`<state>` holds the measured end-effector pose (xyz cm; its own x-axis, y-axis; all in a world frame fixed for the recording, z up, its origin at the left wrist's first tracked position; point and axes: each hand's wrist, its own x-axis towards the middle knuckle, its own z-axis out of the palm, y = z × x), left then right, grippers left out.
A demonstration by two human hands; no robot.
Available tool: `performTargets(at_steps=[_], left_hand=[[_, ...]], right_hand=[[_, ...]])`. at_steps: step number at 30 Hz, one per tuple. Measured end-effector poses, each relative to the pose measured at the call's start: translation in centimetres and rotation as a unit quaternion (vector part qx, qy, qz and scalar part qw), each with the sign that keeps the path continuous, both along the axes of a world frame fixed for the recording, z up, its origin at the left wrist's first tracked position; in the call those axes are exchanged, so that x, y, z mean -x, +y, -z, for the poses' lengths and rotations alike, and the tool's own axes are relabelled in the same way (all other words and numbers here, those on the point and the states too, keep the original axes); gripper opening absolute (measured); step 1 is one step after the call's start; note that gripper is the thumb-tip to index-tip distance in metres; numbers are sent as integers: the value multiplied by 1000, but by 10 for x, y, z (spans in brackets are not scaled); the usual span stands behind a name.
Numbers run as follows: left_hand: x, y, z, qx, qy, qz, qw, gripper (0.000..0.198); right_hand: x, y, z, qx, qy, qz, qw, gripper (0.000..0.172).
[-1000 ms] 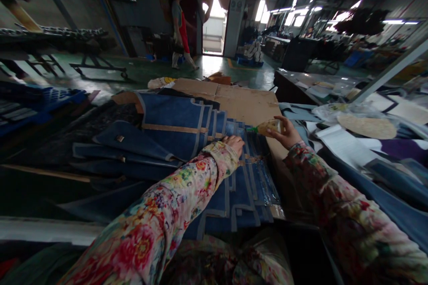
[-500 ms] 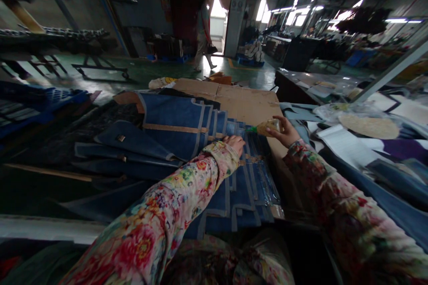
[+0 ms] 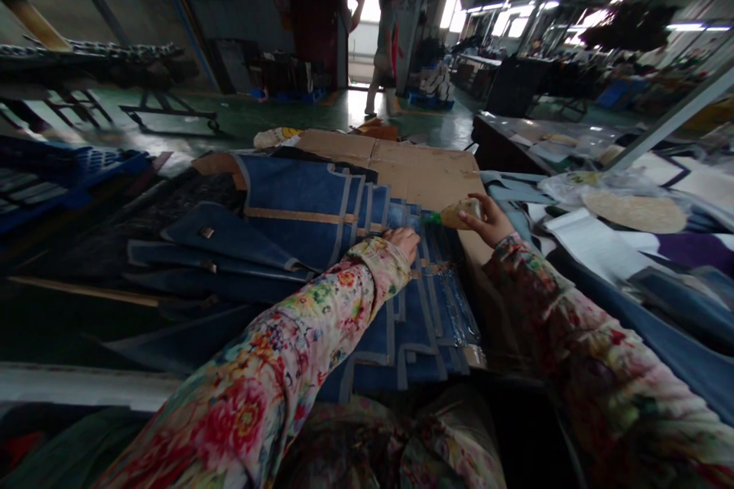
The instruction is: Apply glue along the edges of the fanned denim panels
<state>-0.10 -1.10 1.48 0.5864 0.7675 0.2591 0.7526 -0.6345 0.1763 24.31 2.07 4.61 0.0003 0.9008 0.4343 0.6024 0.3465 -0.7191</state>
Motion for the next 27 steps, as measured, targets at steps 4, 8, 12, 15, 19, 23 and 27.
performTargets(at_steps=[4,8,12,15,19,23,27], left_hand=[[-1,-1,-4,-1,3,-7,1000,17],[0,-5,-9,-3,6,-8,1000,17],[-2,-5,-9,0,7,-13,1000,16],[-4,-2,-7,0,4,-19,1000,16],[-3,1,-3,-5,0,-12,1000,15],[-1,3,3,-13,-8,-5,1000,14],[0,6,9,-24,-6,5,1000,15]], right_hand=[[-2,-1,-2,44,17,-26,999,73],[-11,-17,-7,115,12,-43,992,71],[-14,-36,-15,178,20,-74,981,68],[-11,-41,-17,188,32,-74,979,66],[-8,-42,-12,153,67,-46,985,71],[-11,-52,-14,176,58,-67,980,66],[-15,-62,-17,184,42,-83,979,60]])
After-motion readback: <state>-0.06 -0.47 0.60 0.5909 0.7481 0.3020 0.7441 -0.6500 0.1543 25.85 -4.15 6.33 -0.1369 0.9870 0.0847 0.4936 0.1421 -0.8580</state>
